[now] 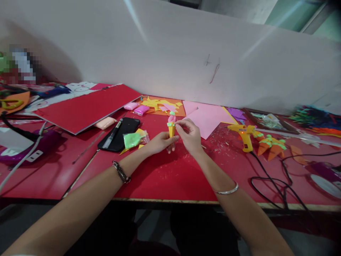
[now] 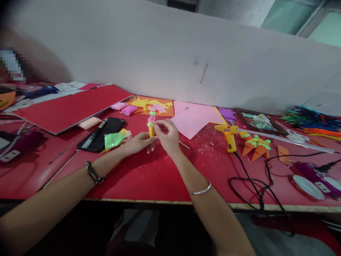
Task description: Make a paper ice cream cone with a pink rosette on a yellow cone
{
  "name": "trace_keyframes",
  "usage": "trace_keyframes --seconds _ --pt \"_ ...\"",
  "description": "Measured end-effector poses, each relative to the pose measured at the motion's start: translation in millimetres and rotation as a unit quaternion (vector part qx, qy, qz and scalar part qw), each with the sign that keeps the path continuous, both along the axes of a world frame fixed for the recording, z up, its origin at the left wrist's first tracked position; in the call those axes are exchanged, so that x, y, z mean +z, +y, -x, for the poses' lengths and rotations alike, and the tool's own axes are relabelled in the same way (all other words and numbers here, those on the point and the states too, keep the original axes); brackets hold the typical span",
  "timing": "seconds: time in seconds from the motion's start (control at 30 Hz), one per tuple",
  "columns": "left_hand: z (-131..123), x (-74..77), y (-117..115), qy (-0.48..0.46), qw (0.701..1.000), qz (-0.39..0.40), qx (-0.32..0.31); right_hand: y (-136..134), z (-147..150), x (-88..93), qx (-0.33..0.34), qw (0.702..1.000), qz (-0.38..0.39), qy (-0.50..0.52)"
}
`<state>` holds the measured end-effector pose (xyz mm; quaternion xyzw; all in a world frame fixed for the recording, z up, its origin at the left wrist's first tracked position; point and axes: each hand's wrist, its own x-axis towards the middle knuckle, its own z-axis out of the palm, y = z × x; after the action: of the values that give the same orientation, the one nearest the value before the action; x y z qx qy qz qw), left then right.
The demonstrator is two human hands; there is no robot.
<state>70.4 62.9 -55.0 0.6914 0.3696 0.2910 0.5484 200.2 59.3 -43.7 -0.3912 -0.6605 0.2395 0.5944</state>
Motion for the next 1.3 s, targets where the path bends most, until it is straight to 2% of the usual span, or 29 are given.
trace_keyframes --seconds 0.23,0.43,0.57,0.77,1.3 --pt "-1 2.5 -2 0.016 1.000 -0.005 0.007 1 0 -1.9 0.014 1.000 0.008 0.011" --pt "-1 3.3 -2 0.025 0.999 -0.020 0.007 9 0 -10.7 0.038 0.996 0.038 0.078" --pt "-2 3.3 -3 0.021 1.000 -0.023 0.008 11 1 -13.0 0.056 0.987 0.088 0.119" --pt "-2 0.0 -1 0.023 0.999 -0.035 0.006 7 3 -7.4 0.123 0.967 0.169 0.143" --pt "-2 -1.9 -2 0.017 0.998 -0.052 -0.004 7 4 -10.4 0.098 0.976 0.119 0.156"
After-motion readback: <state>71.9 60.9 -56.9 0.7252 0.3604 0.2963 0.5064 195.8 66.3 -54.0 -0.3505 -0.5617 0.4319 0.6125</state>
